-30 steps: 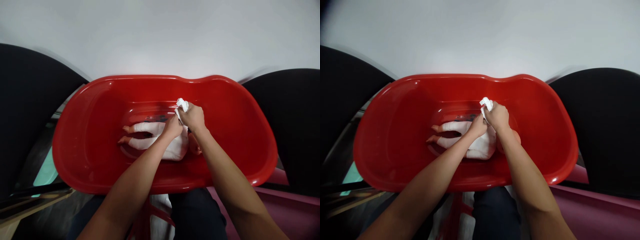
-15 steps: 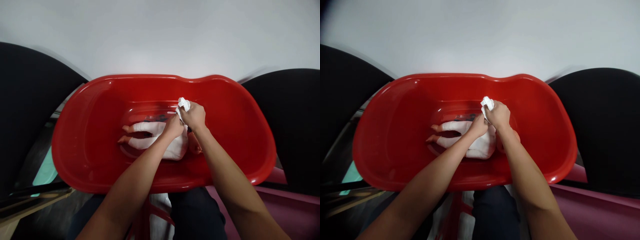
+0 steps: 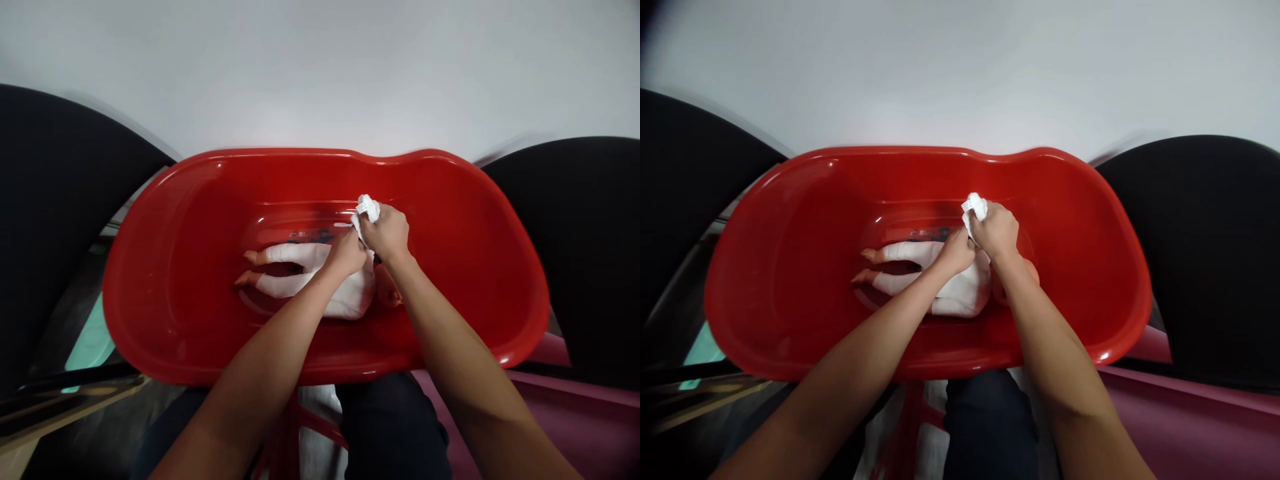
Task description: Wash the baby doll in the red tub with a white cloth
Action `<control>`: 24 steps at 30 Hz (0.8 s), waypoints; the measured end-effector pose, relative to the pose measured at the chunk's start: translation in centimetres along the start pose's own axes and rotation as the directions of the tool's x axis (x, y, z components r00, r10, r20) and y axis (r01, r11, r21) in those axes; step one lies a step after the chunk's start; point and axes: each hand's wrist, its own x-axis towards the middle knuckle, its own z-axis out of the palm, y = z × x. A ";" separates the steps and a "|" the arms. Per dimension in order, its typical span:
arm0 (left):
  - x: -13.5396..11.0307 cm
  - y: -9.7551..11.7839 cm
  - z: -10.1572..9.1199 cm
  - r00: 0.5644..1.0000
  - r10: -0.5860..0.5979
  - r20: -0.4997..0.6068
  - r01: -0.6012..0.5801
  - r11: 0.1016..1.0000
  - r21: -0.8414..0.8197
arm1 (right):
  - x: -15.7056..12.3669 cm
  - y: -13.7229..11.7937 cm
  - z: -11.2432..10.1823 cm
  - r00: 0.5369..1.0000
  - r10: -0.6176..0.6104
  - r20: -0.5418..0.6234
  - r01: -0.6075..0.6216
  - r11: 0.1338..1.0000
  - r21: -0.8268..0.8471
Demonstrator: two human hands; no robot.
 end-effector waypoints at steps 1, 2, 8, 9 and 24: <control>0.0 0.0 0.0 1.000 -0.002 0.002 0.002 1.000 0.002 | 0.0 0.0 0.0 1.000 0.005 -0.006 -0.004 1.000 0.014; 0.0 0.1 0.0 1.000 -0.005 0.005 0.005 1.000 0.004 | 0.0 0.1 0.0 1.000 0.009 -0.014 -0.008 1.000 0.027; -0.1 0.3 -0.1 1.000 -0.013 0.013 0.013 1.000 -0.003 | 0.0 0.6 0.3 0.998 0.033 -0.056 -0.029 0.996 0.079; -0.1 0.3 -0.1 1.000 -0.009 0.013 0.009 1.000 -0.008 | 0.0 0.6 0.3 0.998 0.040 -0.057 -0.035 0.996 0.080; 0.2 0.2 -0.1 0.996 -0.088 -0.022 0.083 0.982 -0.170 | 0.5 1.2 1.1 0.975 0.131 -0.177 -0.065 0.940 0.335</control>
